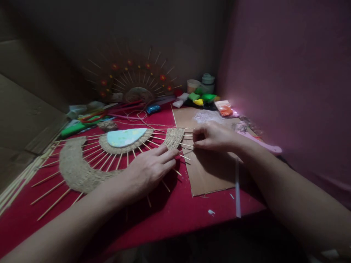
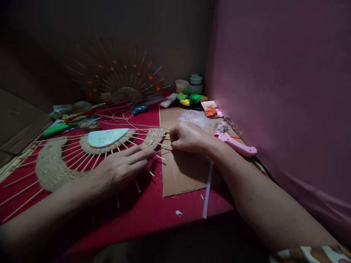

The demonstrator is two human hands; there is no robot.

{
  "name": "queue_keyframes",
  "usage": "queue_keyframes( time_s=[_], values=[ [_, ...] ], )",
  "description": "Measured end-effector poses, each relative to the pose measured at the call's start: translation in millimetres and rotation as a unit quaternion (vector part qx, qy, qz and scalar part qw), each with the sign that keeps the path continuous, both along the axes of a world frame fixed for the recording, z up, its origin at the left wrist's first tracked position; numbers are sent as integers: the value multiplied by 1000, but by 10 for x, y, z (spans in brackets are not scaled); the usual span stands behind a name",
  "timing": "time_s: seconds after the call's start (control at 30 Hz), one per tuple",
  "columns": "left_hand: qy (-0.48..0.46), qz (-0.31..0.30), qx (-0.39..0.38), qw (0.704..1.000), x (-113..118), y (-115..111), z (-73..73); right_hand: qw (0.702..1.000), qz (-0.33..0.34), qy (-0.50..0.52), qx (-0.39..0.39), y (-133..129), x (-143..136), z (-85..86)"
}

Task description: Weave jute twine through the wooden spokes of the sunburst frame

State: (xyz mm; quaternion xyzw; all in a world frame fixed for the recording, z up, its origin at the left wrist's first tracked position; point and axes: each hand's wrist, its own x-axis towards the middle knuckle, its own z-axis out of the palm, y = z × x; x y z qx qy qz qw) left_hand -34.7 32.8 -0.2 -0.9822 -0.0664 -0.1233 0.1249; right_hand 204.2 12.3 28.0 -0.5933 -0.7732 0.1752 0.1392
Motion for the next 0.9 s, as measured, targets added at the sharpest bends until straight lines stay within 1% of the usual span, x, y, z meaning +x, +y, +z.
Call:
queue_keyframes(
  time_s=[0.07,0.17,0.23,0.33,0.53,0.6,0.67,0.77,0.9],
  values=[
    [0,0,2,1000,-2,6,-10,999,12,10,-37,-3,21,24],
    [-1,1,6,1000,-3,11,-20,996,20,-3,-83,-1,46,35],
    [0,-1,7,1000,-1,11,-21,995,16,-14,-93,2,53,30],
    [-3,-2,10,1000,9,10,-15,996,10,-28,-82,2,46,20],
    [-2,-1,8,1000,12,0,13,998,4,-56,-38,5,19,-6],
    [-4,-2,6,1000,5,-3,20,997,-8,-69,-13,18,15,-35],
    [-6,-4,7,1000,2,-4,21,997,-20,-70,41,36,8,-81],
    [-4,-4,10,1000,9,-6,18,990,-25,-46,131,68,-19,-171],
    [3,-5,-3,1000,10,-21,7,980,-34,-38,194,110,-81,-294]
  ],
)
